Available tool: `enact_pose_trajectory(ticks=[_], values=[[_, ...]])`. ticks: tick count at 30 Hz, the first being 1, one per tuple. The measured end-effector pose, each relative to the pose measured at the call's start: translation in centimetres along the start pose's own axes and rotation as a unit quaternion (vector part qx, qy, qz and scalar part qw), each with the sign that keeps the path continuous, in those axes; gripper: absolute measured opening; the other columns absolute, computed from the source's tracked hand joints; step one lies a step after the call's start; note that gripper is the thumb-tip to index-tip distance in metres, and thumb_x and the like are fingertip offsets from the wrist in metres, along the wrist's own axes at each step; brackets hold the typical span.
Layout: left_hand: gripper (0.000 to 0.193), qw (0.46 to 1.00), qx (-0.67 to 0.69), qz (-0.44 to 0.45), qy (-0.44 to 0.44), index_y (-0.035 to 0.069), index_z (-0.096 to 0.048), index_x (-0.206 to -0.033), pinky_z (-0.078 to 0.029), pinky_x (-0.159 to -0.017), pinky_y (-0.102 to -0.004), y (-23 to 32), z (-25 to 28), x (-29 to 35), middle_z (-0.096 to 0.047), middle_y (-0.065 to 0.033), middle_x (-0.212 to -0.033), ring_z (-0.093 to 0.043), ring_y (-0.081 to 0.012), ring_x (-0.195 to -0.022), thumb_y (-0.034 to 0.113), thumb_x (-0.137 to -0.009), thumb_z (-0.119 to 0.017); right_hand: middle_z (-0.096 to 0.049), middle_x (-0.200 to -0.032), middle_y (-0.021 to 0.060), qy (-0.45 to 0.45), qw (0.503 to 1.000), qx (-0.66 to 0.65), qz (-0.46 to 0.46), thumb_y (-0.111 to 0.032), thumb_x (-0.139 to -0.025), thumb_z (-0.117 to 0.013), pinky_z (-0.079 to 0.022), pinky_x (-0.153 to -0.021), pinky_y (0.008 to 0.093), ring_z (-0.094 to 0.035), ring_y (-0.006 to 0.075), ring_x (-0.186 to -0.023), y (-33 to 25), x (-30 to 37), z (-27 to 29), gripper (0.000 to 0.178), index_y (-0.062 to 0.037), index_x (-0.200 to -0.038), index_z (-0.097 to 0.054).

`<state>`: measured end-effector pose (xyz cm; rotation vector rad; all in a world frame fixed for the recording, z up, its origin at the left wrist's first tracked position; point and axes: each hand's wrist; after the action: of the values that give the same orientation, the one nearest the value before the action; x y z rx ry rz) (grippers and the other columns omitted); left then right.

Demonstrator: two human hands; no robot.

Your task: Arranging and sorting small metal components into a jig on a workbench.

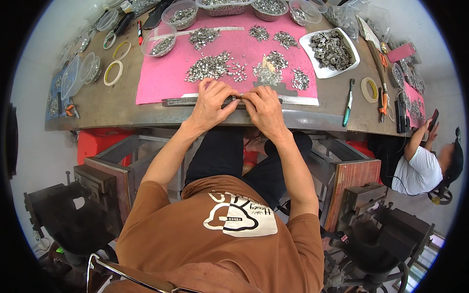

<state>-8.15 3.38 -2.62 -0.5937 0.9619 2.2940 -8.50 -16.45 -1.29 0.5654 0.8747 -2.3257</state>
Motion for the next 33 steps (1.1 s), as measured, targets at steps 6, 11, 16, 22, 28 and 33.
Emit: enact_pose_trajectory(ticks=[6,11,16,22,28,33], values=[[0.011,0.997,-0.046,0.062,0.010,0.010,-0.070,-0.093,-0.033,-0.100,-0.0443,-1.2,0.4,-1.6,-0.066,-0.0019,-0.084,-0.061,-0.0199,-0.087,0.018,-0.086,-0.073,-0.063,-0.086,0.0103,-0.006,0.999,0.012,-0.050,-0.006,-0.085,-0.072,-0.047,-0.076,0.0395,-0.063,0.0305,-0.083,2.0,-2.5,-0.3,0.011,-0.0049,-0.096,-0.072],[0.011,0.986,-0.149,0.066,-0.029,0.013,-0.073,-0.090,-0.032,-0.100,-0.0519,-2.0,-0.4,-3.1,-0.065,-0.0014,-0.084,-0.060,-0.0226,-0.088,0.022,-0.085,-0.074,-0.061,-0.085,0.0089,-0.028,0.997,0.040,-0.057,-0.011,-0.084,-0.073,-0.043,-0.080,0.0414,-0.061,0.0284,-0.086,3.6,-3.6,-2.1,0.010,-0.0073,-0.092,-0.069],[0.010,0.984,-0.169,0.046,-0.019,0.013,-0.073,-0.089,-0.031,-0.101,-0.0539,-1.9,-0.8,-3.6,-0.064,-0.0020,-0.085,-0.059,-0.0239,-0.090,0.021,-0.083,-0.075,-0.061,-0.086,0.0088,-0.039,0.996,0.073,-0.030,-0.011,-0.083,-0.073,-0.042,-0.082,0.0416,-0.061,0.0278,-0.087,3.5,-3.9,-2.3,0.011,-0.0070,-0.091,-0.067],[0.008,0.986,-0.158,0.049,-0.025,0.013,-0.072,-0.088,-0.031,-0.102,-0.0539,-2.7,-1.1,-3.6,-0.063,-0.0022,-0.085,-0.059,-0.0235,-0.091,0.019,-0.083,-0.074,-0.061,-0.087,0.0090,-0.035,0.997,0.063,-0.014,-0.006,-0.084,-0.071,-0.042,-0.081,0.0399,-0.060,0.0288,-0.086,3.3,-3.8,-1.2,0.010,-0.0038,-0.091,-0.064],[0.007,0.991,-0.121,0.063,-0.011,0.010,-0.073,-0.086,-0.030,-0.102,-0.0562,-2.3,-0.9,-3.3,-0.064,-0.0047,-0.087,-0.058,-0.0252,-0.094,0.017,-0.083,-0.072,-0.059,-0.090,0.0090,-0.063,0.997,-0.044,-0.033,-0.004,-0.084,-0.071,-0.041,-0.080,0.0393,-0.058,0.0283,-0.089,0.7,-1.0,0.7,0.011,-0.0036,-0.091,-0.063],[0.008,0.989,-0.133,0.066,-0.023,0.010,-0.073,-0.084,-0.030,-0.102,-0.0567,-2.5,-0.9,-3.4,-0.064,-0.0045,-0.086,-0.058,-0.0246,-0.093,0.018,-0.084,-0.072,-0.060,-0.091,0.0086,-0.044,0.999,-0.018,-0.008,-0.004,-0.083,-0.072,-0.042,-0.080,0.0384,-0.059,0.0269,-0.090,0.4,-0.4,0.6,0.012,-0.0041,-0.092,-0.065]])
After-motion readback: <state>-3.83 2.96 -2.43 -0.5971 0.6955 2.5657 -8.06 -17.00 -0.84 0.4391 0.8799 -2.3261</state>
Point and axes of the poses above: each hand's wrist, its own x-axis away from the middle knuckle, its own z-axis out of the back of the hand, y = z × x
